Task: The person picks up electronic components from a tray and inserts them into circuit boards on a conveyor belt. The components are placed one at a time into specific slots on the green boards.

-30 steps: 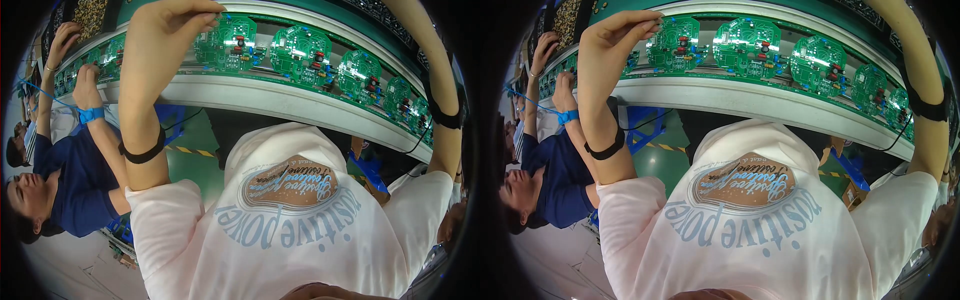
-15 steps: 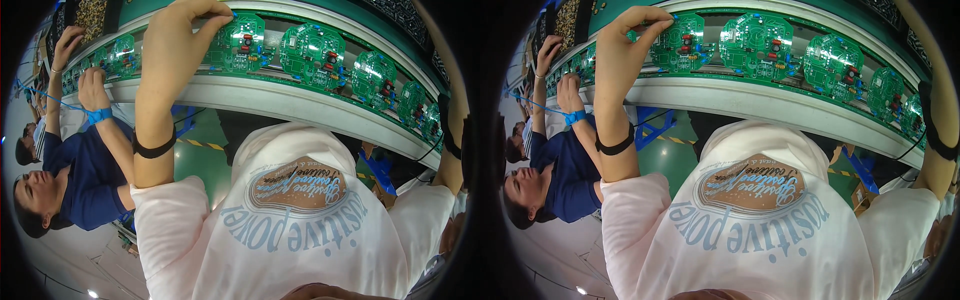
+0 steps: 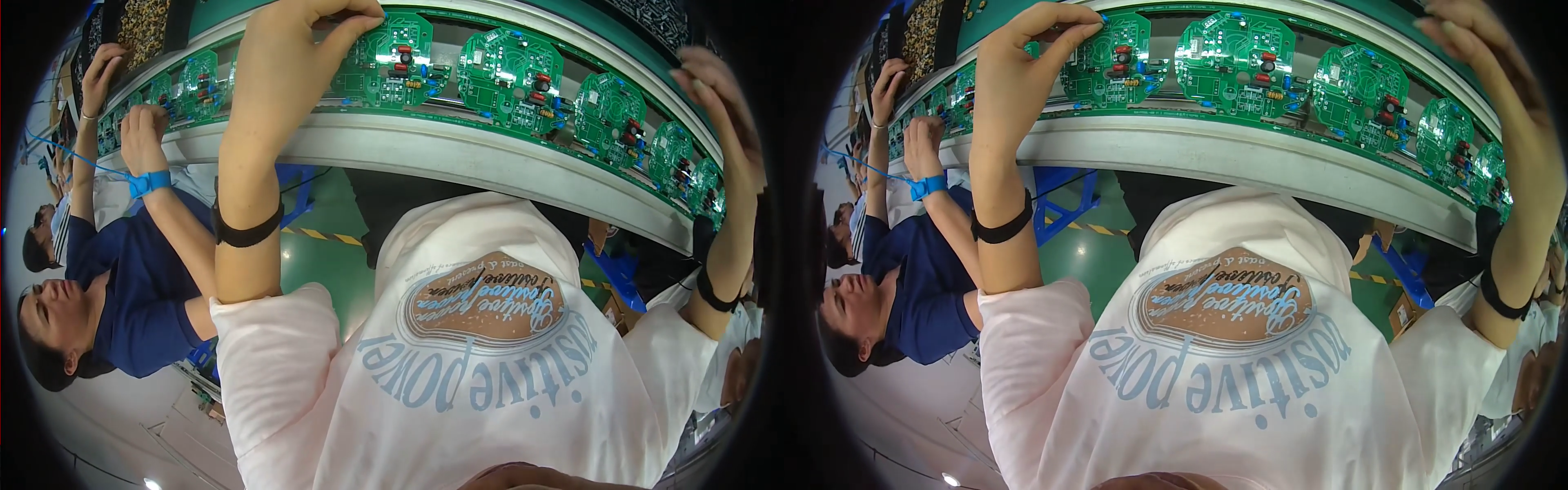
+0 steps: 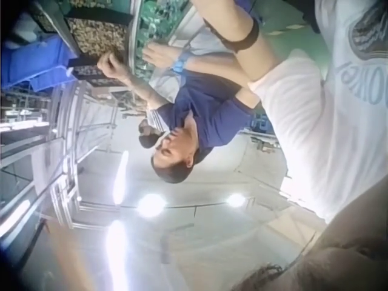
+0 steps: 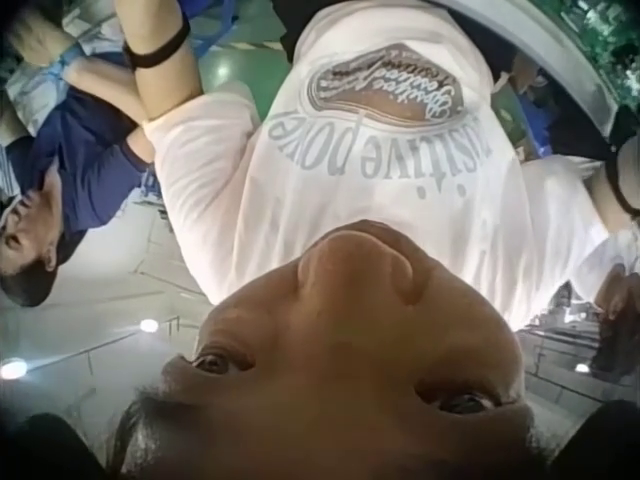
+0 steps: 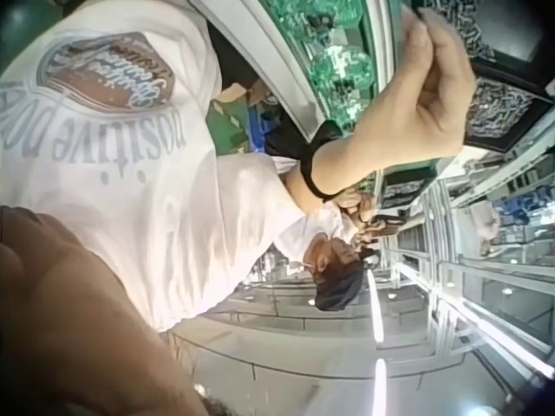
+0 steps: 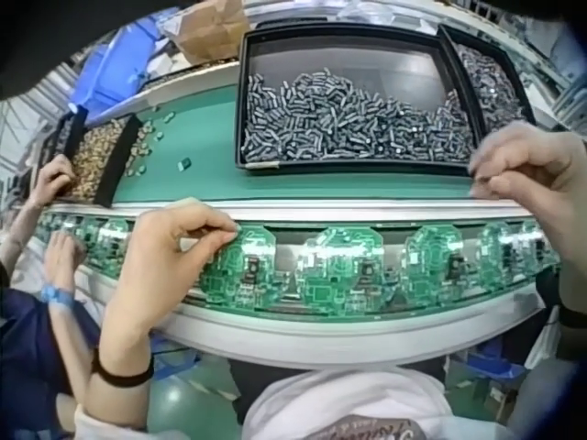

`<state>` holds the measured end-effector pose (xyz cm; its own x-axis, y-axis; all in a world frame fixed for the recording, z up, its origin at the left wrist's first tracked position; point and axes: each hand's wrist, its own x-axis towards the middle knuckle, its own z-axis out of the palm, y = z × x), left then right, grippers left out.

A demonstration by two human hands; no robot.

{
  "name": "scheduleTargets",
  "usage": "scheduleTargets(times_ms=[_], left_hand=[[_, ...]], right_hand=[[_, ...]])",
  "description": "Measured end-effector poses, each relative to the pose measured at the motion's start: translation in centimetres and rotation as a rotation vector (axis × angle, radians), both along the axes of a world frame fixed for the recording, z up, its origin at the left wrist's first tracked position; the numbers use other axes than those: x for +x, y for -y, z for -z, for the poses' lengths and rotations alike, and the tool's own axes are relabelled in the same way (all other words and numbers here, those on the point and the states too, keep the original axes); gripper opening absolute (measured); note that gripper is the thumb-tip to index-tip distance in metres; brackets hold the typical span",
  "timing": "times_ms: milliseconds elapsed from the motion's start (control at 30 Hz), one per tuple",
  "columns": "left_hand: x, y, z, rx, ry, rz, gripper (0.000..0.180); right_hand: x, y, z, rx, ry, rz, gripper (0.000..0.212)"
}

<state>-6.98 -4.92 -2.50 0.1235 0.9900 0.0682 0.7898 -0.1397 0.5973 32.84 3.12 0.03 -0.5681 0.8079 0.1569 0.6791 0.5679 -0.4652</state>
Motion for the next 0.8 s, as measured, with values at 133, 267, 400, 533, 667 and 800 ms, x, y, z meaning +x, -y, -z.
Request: scheduleTargets(times_ms=[133,267,400,533,667,800], left_hand=[[-0.2,-0.3,-0.1,0.076,-0.044,0.139,0.011],[-1.4,-0.5,0.8,0.2,-0.26,0.281,0.018],[-0.1,-0.1,0.2,0.231,-0.43,0.272,0.021],[1.2,-2.9,-1.9,0.307,-0.466,0.284,0.019],[4.9,-8.0,-0.8,0.602,-0.355,0.337,0.015],[8.1,-12.1,0.3,0.639,-0.397,0.347,0.017]], right_hand=[[-0.1,3.6,-0.2,-0.263,-0.171,-0.066,0.023],[-1.4,6.3,1.4,-0.693,-0.516,0.021,0.024],[-2.8,7.1,3.8,-0.856,-0.74,0.092,0.024],[-3.4,8.1,4.2,-0.828,-0.81,0.122,0.023],[-5.4,8.3,4.2,-0.787,-0.876,0.07,0.019],[-6.6,8.8,4.4,-0.703,-0.876,0.049,0.018]])
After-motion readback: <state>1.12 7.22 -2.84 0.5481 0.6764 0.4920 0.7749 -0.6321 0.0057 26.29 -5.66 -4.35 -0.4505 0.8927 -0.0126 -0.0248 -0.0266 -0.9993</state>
